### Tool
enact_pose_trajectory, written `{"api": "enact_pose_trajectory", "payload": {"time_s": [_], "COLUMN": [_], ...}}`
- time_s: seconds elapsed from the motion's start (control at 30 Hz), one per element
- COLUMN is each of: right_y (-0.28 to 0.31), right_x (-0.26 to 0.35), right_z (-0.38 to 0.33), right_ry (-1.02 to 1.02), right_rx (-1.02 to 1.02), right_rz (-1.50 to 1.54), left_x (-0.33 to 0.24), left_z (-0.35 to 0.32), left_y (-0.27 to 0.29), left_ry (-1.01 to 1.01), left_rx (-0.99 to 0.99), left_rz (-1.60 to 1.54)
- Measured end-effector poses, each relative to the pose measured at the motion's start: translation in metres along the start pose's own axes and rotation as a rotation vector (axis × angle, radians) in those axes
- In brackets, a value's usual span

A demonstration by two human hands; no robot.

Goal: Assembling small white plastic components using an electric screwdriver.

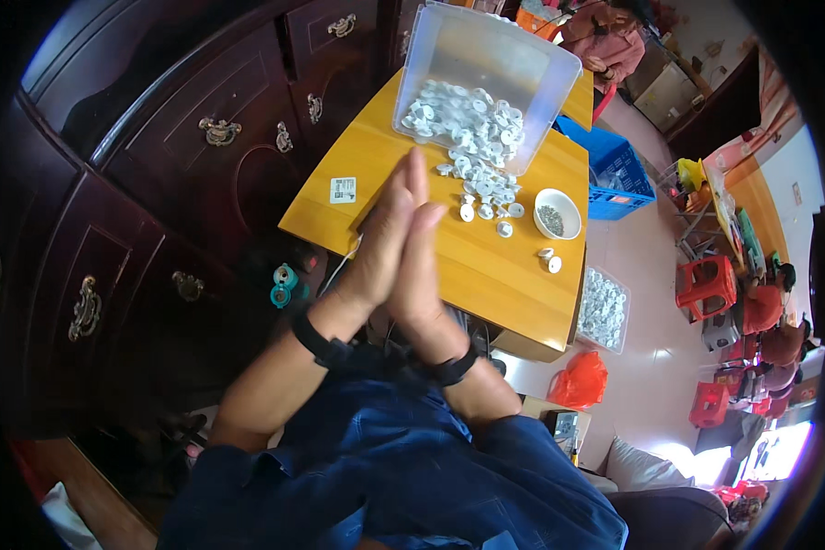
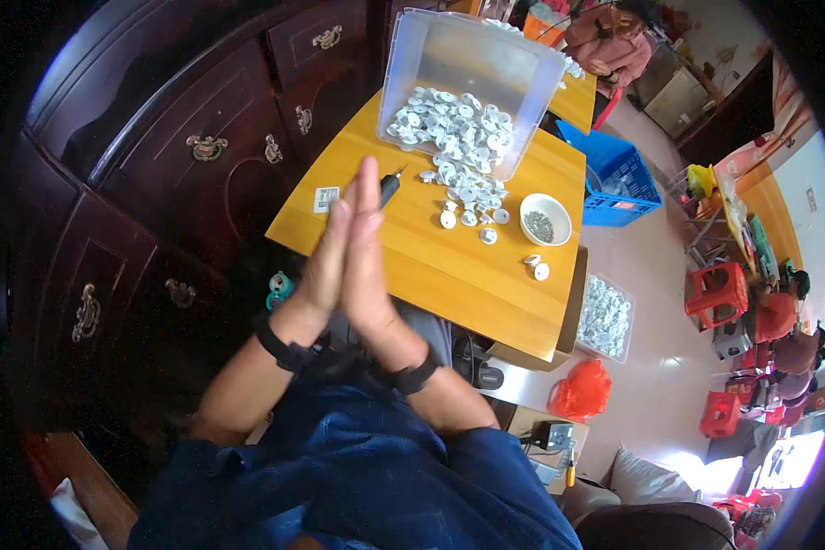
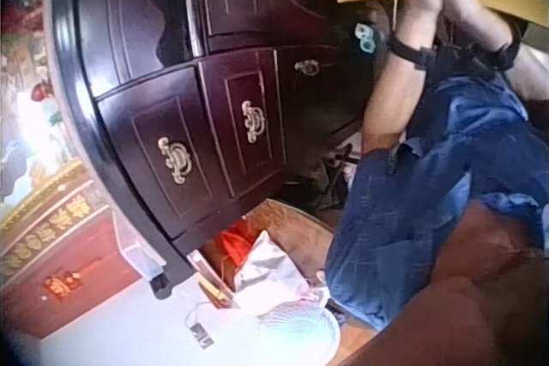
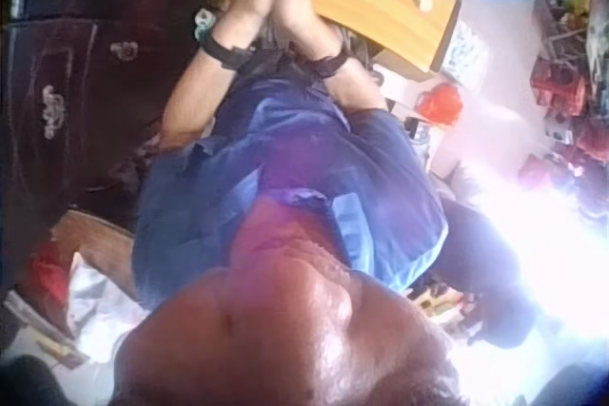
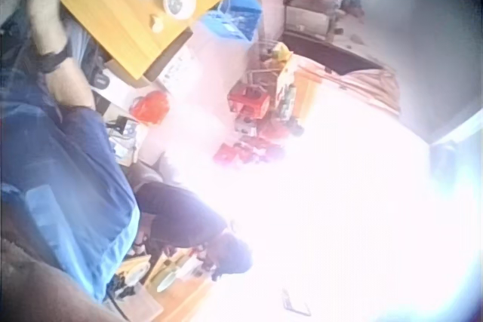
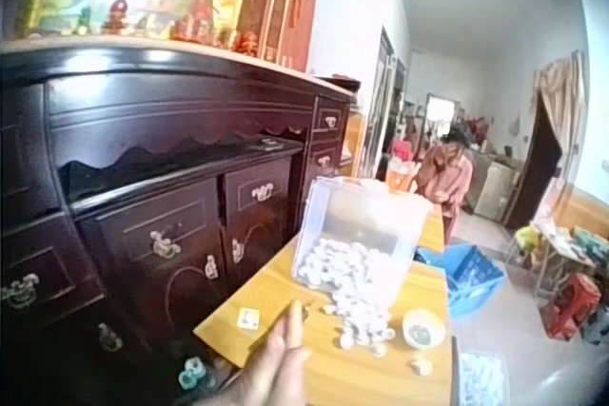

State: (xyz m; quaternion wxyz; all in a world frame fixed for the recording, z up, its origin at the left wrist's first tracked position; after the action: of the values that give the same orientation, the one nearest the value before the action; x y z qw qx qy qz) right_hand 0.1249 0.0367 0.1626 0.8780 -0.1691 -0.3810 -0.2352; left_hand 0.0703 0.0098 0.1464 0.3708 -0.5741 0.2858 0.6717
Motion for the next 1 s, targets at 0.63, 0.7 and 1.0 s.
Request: {"api": "enact_pose_trajectory", "payload": {"time_s": [0.63,0.7,1.0], "right_y": [0.161,0.187,0.243], "right_x": [-0.090,-0.091,-0.074], "right_z": [0.019,0.009,-0.012], "right_ry": [-0.013,-0.227,-0.316], "right_rx": [-0.316,-0.382,-0.328], "right_rz": [-0.378,-0.289,-0.761], "left_x": [0.035,0.051,0.080], "left_z": [0.033,0.041,0.071], "left_y": [0.055,0.068,0.049], "left_ry": [-0.127,-0.078,0.389], "left_rx": [-0.281,-0.293,-0.077], "left_rz": [0.653,0.806,1.269]}}
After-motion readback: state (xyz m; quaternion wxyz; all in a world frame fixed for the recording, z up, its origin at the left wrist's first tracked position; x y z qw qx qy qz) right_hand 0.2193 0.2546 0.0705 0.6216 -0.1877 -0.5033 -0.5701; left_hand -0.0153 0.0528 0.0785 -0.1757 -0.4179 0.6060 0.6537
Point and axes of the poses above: each hand's wrist, its own z-axis towards the middle knuckle, its own y-axis out of the back of the hand, x = y × z, the point moved 4 cm from there along z, towards the middle knuckle, and after that the axes turned 13 degrees about y, right-handed, at the moved point
